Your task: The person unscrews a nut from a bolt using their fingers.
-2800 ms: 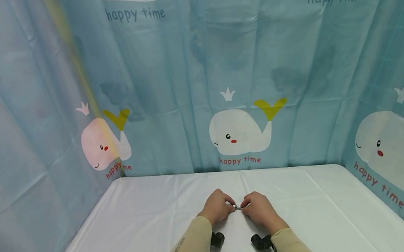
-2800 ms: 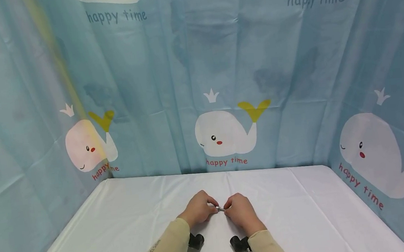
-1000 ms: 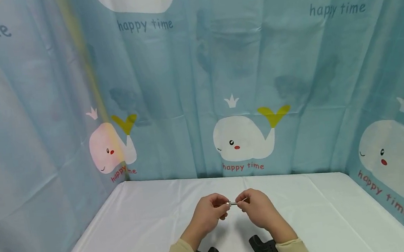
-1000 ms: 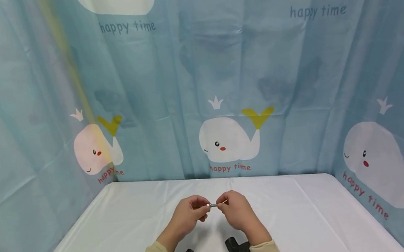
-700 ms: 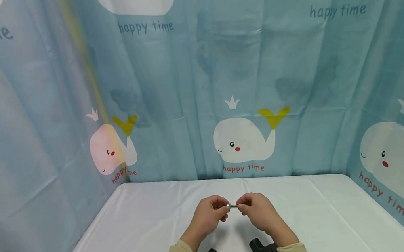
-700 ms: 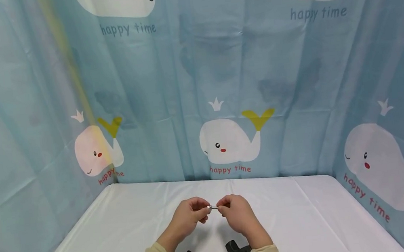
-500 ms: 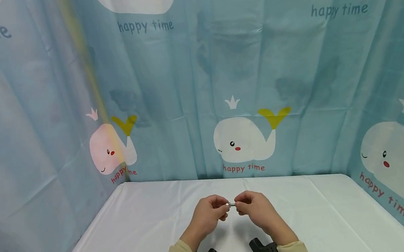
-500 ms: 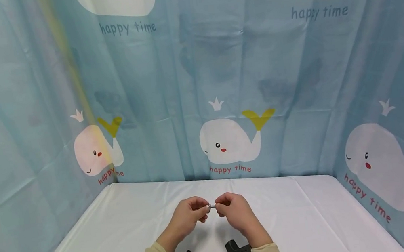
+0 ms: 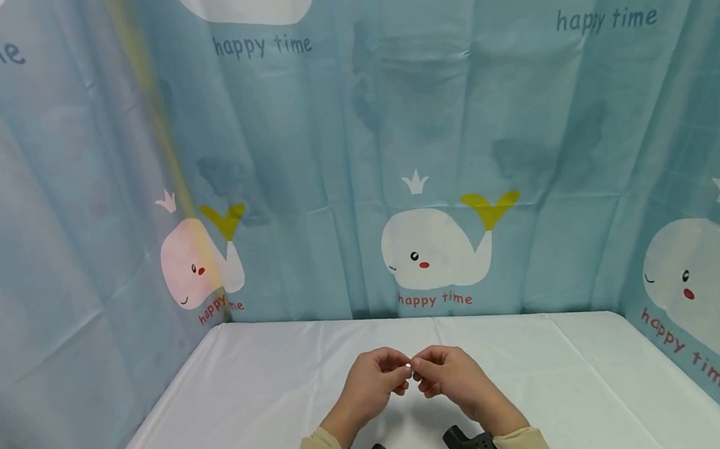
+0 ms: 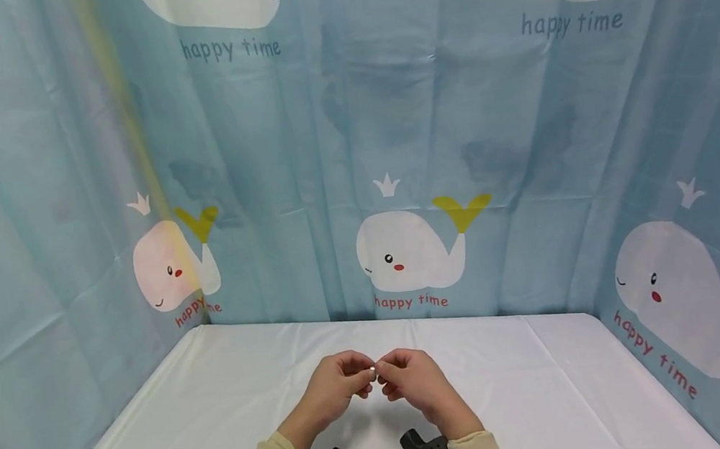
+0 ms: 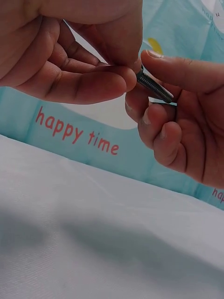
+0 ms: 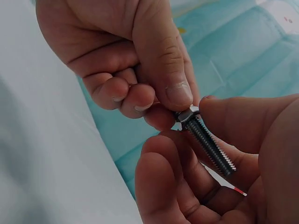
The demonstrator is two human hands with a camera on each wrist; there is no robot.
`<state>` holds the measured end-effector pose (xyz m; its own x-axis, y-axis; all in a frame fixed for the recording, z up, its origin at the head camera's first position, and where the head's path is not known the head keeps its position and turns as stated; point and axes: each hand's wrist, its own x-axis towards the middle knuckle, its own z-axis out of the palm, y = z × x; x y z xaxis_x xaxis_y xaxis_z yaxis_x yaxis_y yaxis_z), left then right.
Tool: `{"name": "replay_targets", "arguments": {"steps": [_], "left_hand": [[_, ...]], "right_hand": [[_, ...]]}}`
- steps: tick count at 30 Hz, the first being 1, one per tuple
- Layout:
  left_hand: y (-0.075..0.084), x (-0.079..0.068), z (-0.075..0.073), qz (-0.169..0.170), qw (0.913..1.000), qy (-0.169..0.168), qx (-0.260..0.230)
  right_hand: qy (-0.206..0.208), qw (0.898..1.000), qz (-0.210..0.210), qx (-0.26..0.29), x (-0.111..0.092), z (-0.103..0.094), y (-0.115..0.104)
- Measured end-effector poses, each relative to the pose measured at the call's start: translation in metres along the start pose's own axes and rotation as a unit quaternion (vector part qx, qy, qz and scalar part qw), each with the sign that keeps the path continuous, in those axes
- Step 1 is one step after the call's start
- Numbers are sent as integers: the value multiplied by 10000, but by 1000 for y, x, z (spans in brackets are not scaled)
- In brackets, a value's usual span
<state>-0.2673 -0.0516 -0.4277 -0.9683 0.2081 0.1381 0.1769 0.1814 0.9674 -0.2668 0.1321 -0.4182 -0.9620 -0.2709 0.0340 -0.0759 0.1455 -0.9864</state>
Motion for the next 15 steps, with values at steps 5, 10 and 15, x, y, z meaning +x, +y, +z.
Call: {"name": "replay_targets", "arguments": {"steps": [5, 10, 15], "left_hand": [[1, -2, 1, 9, 10000, -40, -20], [-1, 0, 0, 231, 9997, -82, -35], [0, -1, 1, 259, 9996, -92, -4]], "right_hand": [[-88, 9997, 14, 210, 1, -1, 2], [-10, 9997, -19, 242, 1, -1, 0], [117, 9995, 74, 277, 0, 0, -3]]}}
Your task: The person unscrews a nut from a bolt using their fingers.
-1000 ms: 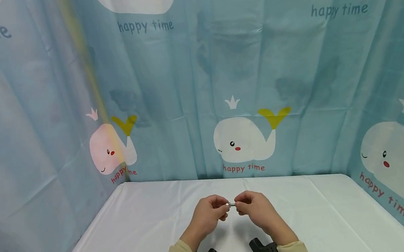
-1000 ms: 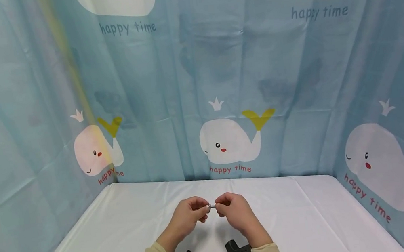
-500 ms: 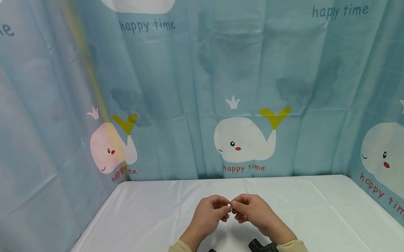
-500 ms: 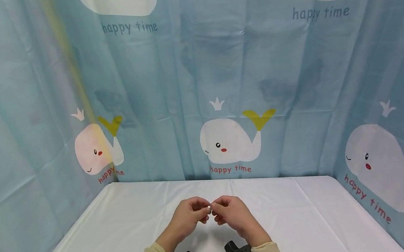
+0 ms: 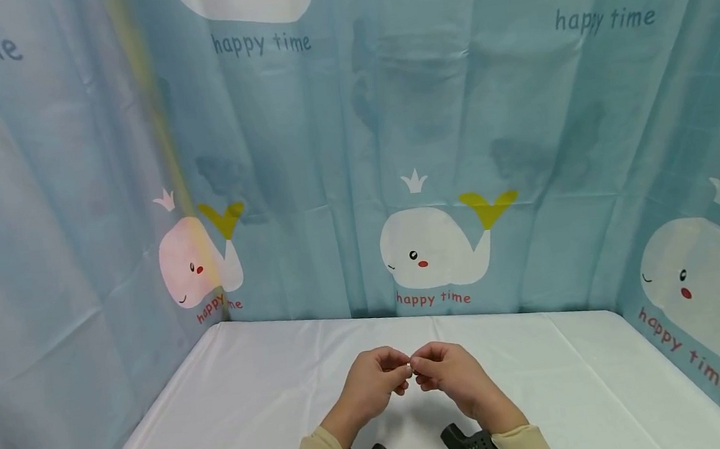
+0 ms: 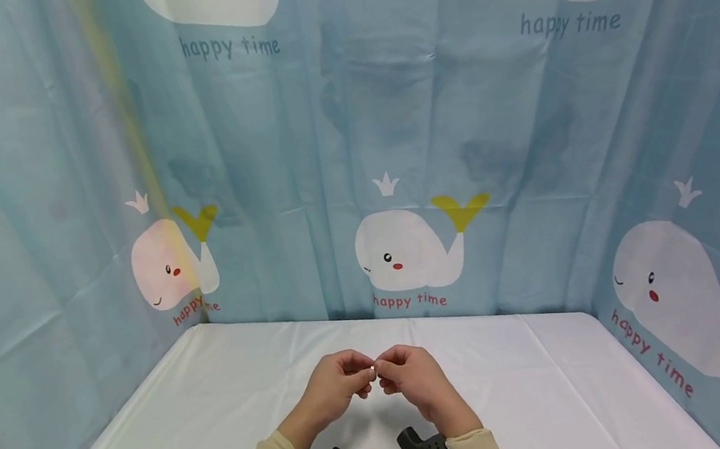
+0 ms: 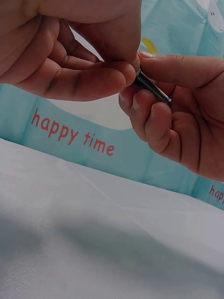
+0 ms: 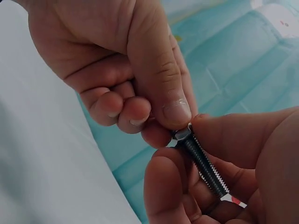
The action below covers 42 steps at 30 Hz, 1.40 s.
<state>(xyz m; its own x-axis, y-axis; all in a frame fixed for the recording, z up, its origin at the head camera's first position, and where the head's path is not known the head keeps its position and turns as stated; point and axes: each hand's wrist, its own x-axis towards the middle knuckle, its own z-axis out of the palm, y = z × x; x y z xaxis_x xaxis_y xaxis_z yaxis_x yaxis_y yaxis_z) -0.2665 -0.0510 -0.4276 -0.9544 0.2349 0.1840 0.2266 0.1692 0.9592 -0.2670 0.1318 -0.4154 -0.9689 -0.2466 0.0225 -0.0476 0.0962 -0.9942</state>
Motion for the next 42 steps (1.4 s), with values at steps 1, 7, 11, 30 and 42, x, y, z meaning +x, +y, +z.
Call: {"name": "replay_targets", "arguments": {"steps": [1, 7, 11, 30, 42], "left_hand": [[0, 0, 0, -11, 10000, 4, -11], [0, -1, 0, -24, 10000, 38, -25], [1, -1, 1, -59, 10000, -17, 54], [6, 0, -3, -174, 9998, -89, 95], [10, 0, -5, -154, 9993, -114, 325]], "right_hand": [[-6, 10000, 33, 20, 0, 0, 0], [-68, 9997, 245, -41, -1, 1, -1], [12, 9991, 345, -265, -3, 4, -3], [287, 9982, 478, -240, -4, 10, -9], [298, 9979, 497, -295, -3, 10, -13]]}}
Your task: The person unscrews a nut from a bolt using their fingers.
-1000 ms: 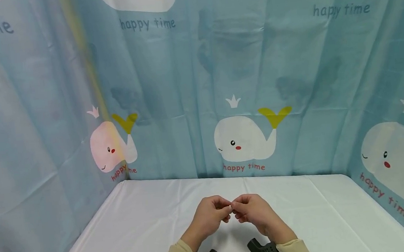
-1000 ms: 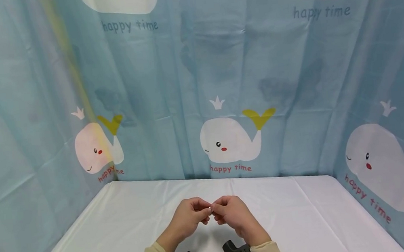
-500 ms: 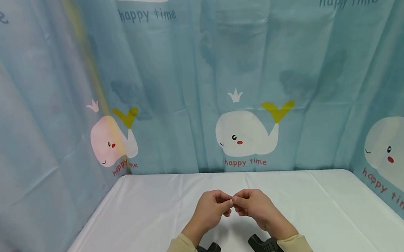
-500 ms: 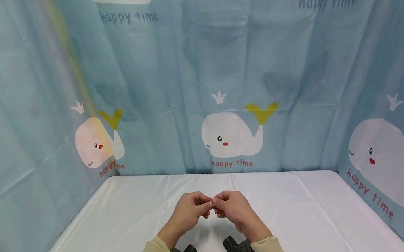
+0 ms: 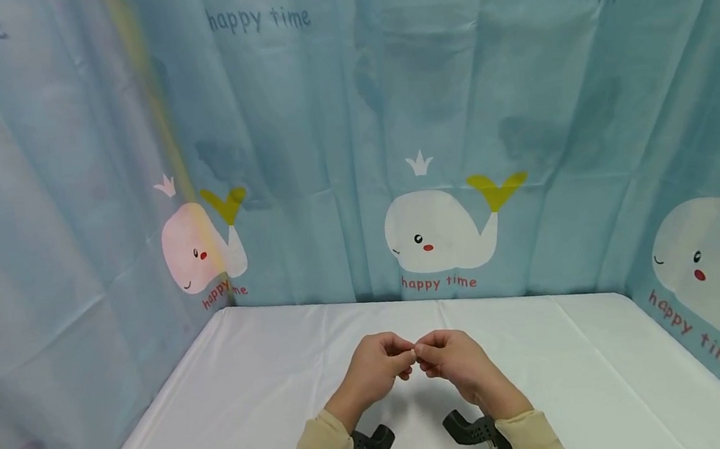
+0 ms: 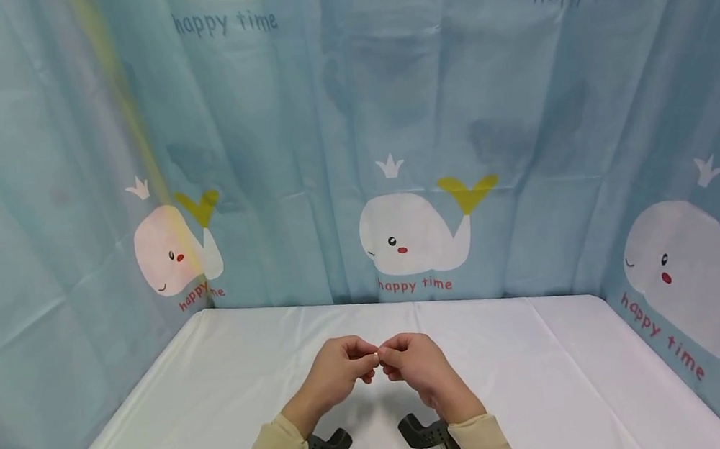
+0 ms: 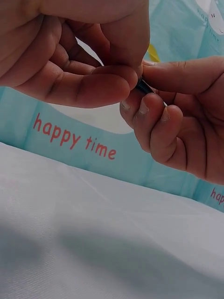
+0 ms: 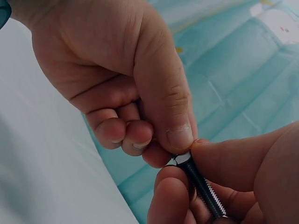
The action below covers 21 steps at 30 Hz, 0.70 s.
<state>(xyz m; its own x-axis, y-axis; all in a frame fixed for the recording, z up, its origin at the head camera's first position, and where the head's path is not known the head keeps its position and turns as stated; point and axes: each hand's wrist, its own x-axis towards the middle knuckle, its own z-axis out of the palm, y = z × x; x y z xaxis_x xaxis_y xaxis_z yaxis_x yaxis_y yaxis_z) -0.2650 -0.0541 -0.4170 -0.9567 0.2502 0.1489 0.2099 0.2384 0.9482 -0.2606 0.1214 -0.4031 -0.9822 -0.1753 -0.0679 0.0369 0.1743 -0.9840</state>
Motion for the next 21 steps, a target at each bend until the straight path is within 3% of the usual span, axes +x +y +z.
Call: {"name": "replay_targets", "arguments": {"steps": [8, 21], "left_hand": [[7, 1, -1, -9, 9999, -4, -143], [0, 1, 0, -18, 9981, 77, -608]], "right_hand": [[17, 9999, -56, 136, 0, -2, -4], [16, 9979, -342, 546, -1, -4, 1]]}}
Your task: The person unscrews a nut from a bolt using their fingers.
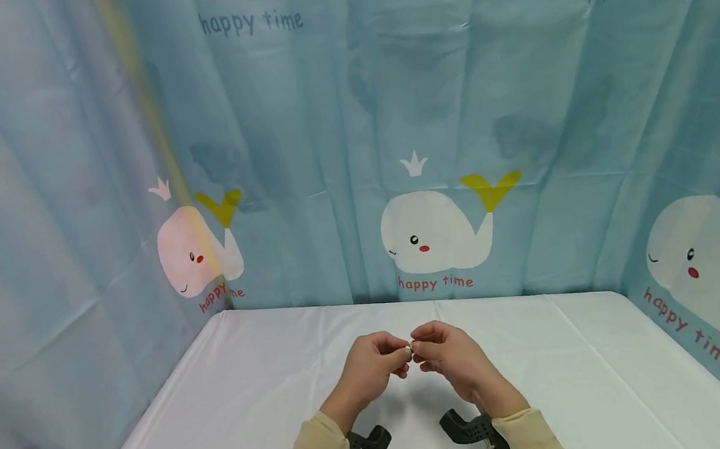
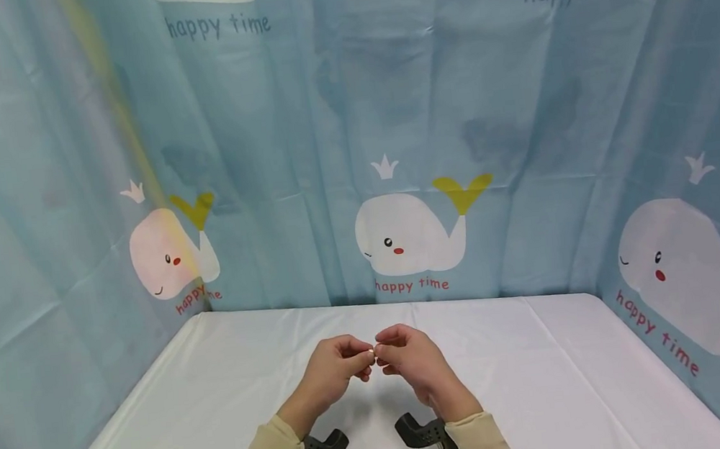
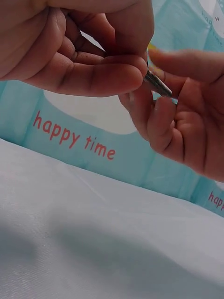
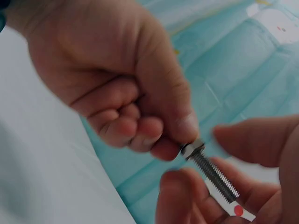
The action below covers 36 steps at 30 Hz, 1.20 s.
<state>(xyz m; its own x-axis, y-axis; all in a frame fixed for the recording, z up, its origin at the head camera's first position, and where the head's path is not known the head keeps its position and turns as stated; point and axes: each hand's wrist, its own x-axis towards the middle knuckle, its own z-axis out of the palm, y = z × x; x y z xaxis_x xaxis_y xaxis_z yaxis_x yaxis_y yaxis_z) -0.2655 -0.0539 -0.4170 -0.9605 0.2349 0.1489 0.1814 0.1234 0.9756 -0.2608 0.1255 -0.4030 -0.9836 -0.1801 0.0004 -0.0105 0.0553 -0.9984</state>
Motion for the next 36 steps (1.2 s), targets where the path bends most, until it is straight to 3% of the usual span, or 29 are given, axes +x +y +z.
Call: {"name": "replay_targets", "arguments": {"steps": [7, 15, 23, 31, 36], "left_hand": [[2, -1, 0, 48, 9999, -70, -109], [1, 0, 2, 33, 9999, -77, -112], [0, -1, 0, 88, 9999, -34, -82], [0, 0, 1, 103, 9999, -65, -14], [0, 0, 2, 152, 9998, -55, 83]], "right_hand": [[83, 9982, -51, -590, -2, 2, 0], [26, 9992, -44, -386, 0, -1, -1], [-299, 9953, -161, -906, -3, -1, -1], [-79, 9966, -218, -786, -2, -2, -2], [-149, 9961, -185, -855, -2, -1, 0]]}}
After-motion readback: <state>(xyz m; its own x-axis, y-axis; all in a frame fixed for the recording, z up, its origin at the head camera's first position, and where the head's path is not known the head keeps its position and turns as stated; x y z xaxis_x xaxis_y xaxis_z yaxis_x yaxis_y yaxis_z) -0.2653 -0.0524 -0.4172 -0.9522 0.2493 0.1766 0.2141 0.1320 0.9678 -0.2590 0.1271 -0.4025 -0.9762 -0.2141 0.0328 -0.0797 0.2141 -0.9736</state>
